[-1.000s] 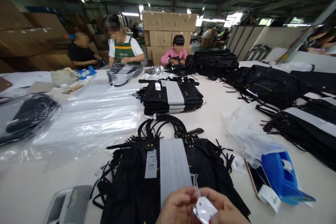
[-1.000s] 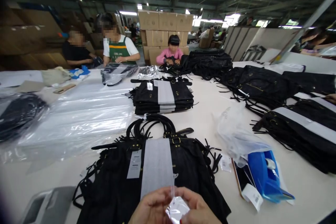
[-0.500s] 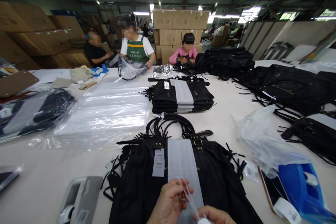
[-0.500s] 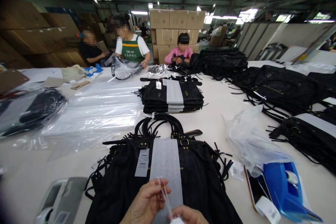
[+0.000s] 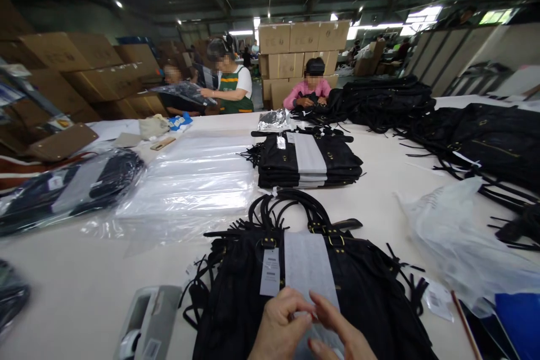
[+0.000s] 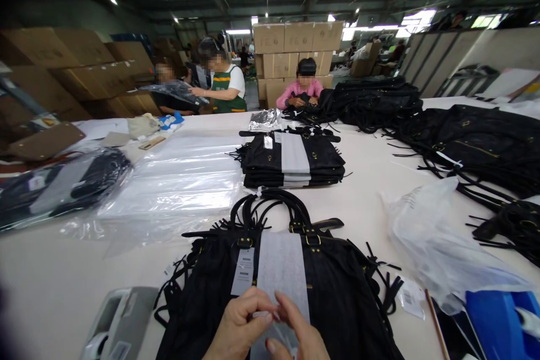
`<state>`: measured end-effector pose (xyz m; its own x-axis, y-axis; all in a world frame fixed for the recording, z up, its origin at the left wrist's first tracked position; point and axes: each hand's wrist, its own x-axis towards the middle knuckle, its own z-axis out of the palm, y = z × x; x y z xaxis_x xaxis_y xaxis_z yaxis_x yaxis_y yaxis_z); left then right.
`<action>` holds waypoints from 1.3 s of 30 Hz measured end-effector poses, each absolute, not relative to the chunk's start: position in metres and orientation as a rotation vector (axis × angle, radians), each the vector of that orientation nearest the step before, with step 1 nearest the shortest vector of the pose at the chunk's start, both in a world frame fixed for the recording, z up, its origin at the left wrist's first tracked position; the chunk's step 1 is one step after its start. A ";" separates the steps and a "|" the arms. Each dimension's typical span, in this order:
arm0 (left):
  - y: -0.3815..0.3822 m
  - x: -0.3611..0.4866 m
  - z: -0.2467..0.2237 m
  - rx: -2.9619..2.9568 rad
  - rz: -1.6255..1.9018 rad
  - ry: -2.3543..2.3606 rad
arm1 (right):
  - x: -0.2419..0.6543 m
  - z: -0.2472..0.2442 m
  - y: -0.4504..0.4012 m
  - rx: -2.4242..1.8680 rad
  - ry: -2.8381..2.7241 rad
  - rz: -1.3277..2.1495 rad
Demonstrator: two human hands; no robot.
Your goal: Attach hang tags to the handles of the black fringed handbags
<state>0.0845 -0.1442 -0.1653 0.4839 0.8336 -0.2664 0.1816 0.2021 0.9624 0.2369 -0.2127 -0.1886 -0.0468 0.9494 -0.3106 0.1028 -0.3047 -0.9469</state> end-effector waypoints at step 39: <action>0.021 0.062 -0.208 1.125 0.570 1.093 | 0.182 -0.203 -0.059 -2.326 -1.509 0.757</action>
<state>0.0624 0.0205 -0.2083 0.4011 0.8248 -0.3985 0.1445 0.3726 0.9167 0.1822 -0.0589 -0.2030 0.3225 0.9041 -0.2804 0.7649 -0.4234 -0.4854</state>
